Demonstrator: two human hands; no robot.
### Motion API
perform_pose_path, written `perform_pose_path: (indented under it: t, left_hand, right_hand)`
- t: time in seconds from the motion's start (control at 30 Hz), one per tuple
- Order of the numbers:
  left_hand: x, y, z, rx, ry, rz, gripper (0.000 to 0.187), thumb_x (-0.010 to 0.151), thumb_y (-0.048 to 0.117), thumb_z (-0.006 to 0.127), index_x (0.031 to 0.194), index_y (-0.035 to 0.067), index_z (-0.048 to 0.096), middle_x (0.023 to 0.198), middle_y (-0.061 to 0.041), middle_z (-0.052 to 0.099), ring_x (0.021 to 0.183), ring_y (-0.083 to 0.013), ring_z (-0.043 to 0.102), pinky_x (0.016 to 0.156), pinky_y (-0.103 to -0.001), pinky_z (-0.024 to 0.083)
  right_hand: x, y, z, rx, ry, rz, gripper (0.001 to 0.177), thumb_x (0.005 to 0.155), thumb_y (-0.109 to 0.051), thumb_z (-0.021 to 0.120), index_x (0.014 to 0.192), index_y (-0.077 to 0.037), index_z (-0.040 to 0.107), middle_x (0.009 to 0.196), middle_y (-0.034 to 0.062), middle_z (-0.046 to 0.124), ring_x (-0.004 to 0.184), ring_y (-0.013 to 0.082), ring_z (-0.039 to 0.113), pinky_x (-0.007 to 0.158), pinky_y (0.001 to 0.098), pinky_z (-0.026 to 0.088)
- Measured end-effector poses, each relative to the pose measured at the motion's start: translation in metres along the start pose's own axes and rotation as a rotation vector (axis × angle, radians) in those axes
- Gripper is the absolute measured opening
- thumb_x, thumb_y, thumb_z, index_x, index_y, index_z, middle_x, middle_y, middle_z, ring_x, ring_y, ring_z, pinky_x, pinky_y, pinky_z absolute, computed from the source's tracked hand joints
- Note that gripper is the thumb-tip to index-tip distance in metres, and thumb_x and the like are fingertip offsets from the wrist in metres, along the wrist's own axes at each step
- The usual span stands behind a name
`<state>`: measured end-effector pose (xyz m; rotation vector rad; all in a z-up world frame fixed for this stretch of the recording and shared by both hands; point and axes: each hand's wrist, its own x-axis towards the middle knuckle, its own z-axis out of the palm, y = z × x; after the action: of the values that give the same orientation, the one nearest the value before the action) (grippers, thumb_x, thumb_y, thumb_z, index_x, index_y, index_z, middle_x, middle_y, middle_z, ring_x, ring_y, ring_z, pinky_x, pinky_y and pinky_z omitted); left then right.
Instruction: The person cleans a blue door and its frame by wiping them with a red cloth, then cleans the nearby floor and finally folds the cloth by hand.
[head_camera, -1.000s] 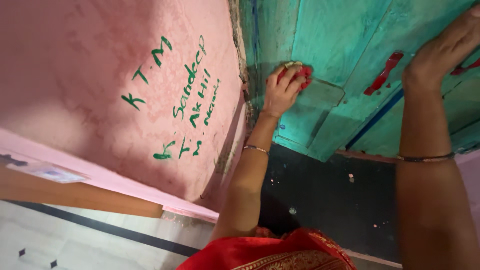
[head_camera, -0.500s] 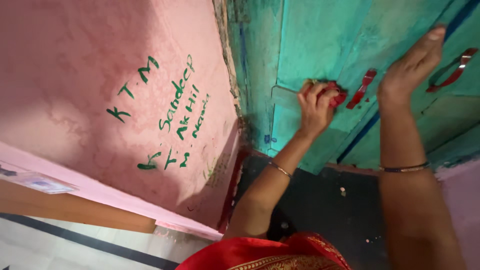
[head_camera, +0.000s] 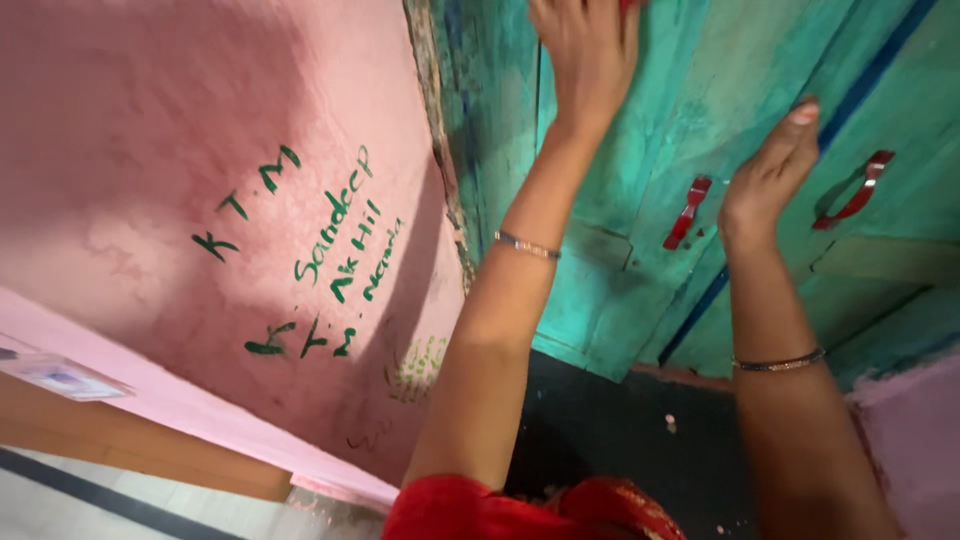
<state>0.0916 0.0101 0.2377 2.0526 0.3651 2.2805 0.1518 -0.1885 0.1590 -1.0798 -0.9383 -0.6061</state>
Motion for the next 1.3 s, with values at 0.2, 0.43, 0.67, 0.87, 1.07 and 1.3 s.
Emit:
perform_pose_path:
  t: [0.2, 0.43, 0.67, 0.87, 1.07, 1.3]
  left_hand:
    - [-0.093, -0.013, -0.042, -0.129, -0.133, 0.181, 0.055, 0.077, 0.005, 0.079, 0.126, 0.021, 0.062, 0.143, -0.010, 0.050, 0.134, -0.0459, 0.043, 0.117, -0.058, 0.038]
    - [-0.221, -0.041, -0.082, -0.142, -0.394, 0.209, 0.054, 0.075, 0.003, 0.079, 0.124, 0.022, 0.065, 0.139, -0.009, 0.051, 0.132, -0.0434, 0.044, 0.116, -0.057, 0.039]
    - [-0.124, 0.019, -0.060, -0.227, -0.227, 0.062, 0.055, 0.082, 0.000, 0.076, 0.131, 0.020, 0.060, 0.143, -0.012, 0.046, 0.136, -0.0455, 0.040, 0.121, -0.058, 0.035]
    - [0.003, 0.100, 0.019, -0.256, -0.203, 0.132, 0.050, 0.090, 0.026, 0.082, 0.134, 0.028, 0.059, 0.136, 0.004, 0.050, 0.124, -0.0287, 0.048, 0.104, -0.047, 0.040]
    - [-0.015, 0.110, 0.017, -0.189, -0.173, 0.338, 0.056, 0.087, 0.026, 0.082, 0.138, 0.031, 0.060, 0.141, -0.001, 0.046, 0.131, -0.0380, 0.042, 0.099, -0.053, 0.040]
    - [-0.114, 0.092, -0.041, -0.151, -0.342, 0.325, 0.056, 0.079, 0.028, 0.084, 0.131, 0.031, 0.064, 0.149, -0.001, 0.047, 0.138, -0.0401, 0.040, 0.115, -0.060, 0.038]
  right_hand:
    - [0.007, 0.002, 0.005, -0.045, 0.059, 0.154, 0.050, 0.120, -0.045, 0.037, 0.102, 0.001, 0.045, 0.092, 0.0017, 0.036, 0.090, 0.0136, 0.033, 0.081, 0.0294, 0.034]
    - [0.004, -0.003, -0.004, -0.003, -0.007, 0.218, 0.049, 0.119, -0.048, 0.039, 0.102, -0.002, 0.046, 0.095, -0.0007, 0.038, 0.091, 0.0121, 0.035, 0.082, 0.0276, 0.036]
    - [-0.071, 0.033, -0.041, -0.068, -0.137, 0.585, 0.072, 0.106, -0.069, 0.037, 0.122, -0.001, 0.053, 0.099, -0.0004, 0.049, 0.089, 0.0130, 0.042, 0.082, 0.0300, 0.042]
    - [-0.164, 0.098, -0.062, 0.044, -0.110, 0.860, 0.091, 0.100, -0.073, 0.030, 0.155, -0.001, 0.036, 0.155, 0.0086, 0.043, 0.136, 0.0210, 0.046, 0.108, 0.0361, 0.037]
    - [-0.186, 0.101, -0.071, 0.022, -0.150, 0.907, 0.087, 0.098, -0.067, 0.043, 0.154, 0.000, 0.039, 0.157, 0.0183, 0.046, 0.144, 0.0284, 0.043, 0.118, 0.0392, 0.031]
    - [-0.195, 0.107, -0.055, 0.012, -0.023, 0.824, 0.082, 0.103, -0.061, 0.042, 0.153, 0.003, 0.039, 0.157, 0.0173, 0.043, 0.144, 0.0261, 0.041, 0.118, 0.0371, 0.030]
